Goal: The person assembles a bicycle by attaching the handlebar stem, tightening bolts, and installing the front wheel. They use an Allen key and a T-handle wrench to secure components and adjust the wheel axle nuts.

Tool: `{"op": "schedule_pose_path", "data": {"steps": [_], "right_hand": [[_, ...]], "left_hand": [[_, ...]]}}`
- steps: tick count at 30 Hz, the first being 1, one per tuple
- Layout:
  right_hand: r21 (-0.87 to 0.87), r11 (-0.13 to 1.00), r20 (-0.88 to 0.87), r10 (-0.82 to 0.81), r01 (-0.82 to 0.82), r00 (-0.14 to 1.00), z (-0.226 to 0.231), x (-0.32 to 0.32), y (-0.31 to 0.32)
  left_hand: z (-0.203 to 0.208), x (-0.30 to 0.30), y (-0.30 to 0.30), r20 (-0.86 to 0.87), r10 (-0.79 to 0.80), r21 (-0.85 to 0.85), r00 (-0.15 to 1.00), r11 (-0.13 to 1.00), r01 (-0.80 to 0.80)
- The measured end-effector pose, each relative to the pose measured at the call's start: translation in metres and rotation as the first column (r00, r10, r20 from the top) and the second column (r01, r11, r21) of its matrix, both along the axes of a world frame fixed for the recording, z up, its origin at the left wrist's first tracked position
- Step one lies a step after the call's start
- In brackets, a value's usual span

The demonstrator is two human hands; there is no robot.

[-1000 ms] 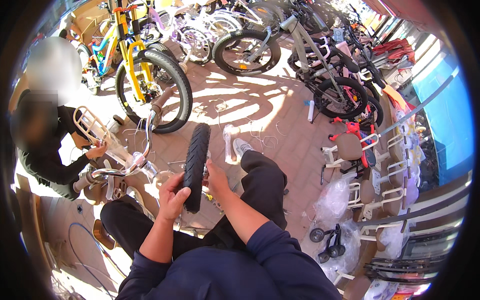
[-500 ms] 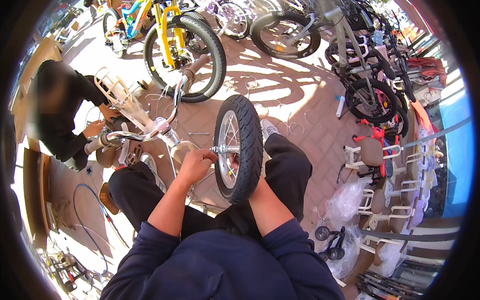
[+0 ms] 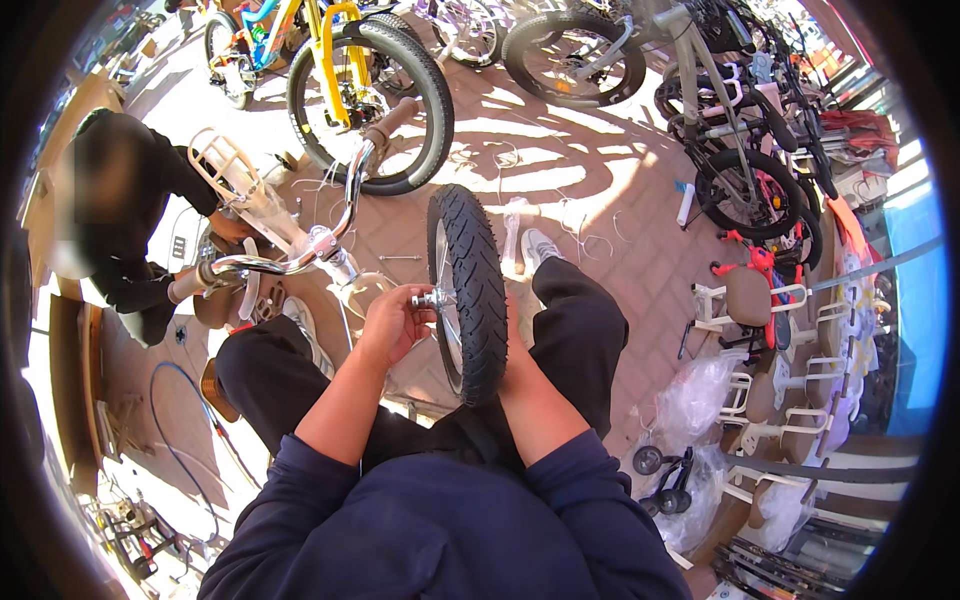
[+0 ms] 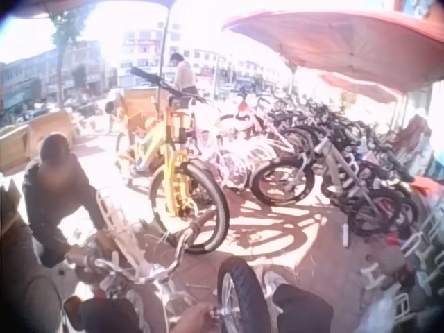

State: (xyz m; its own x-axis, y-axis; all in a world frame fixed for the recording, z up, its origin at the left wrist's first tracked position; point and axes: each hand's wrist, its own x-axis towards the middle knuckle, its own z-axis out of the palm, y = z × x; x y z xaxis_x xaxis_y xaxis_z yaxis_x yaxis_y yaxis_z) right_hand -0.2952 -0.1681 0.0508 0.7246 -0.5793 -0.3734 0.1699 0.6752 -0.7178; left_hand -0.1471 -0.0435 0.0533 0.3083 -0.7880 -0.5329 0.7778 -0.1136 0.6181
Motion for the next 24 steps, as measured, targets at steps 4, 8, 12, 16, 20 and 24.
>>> {"op": "schedule_pose_path", "data": {"steps": [4,8,12,16,20,24], "right_hand": [[-0.106,0.994,-0.082,0.033,-0.041,0.996,-0.013,-0.010,-0.006],[-0.679,0.719,-0.279,-0.066,-0.148,0.958,0.002,0.007,0.004],[-0.422,0.903,-0.220,-0.013,-0.083,0.975,0.020,0.008,0.005],[-0.641,0.760,-0.263,-0.087,-0.107,0.961,0.003,0.009,0.004],[-0.306,0.949,-0.253,-0.160,0.078,0.954,0.037,0.019,0.010],[-0.365,0.916,-0.282,-0.282,0.169,0.917,-0.018,0.018,0.002]], "left_hand": [[0.009,0.001,0.003,-0.206,0.020,-0.005,0.978,1.000,-0.021],[0.005,0.003,0.004,-0.160,0.018,0.020,0.987,1.000,-0.015],[0.003,0.001,0.004,-0.225,0.087,0.003,0.971,0.996,-0.088],[0.009,-0.003,0.006,-0.136,0.074,-0.031,0.988,0.996,-0.079],[0.015,-0.004,0.007,0.275,-0.009,0.082,0.961,0.997,-0.015],[0.007,0.009,0.010,0.230,0.038,0.165,0.972,0.983,-0.078]]}}
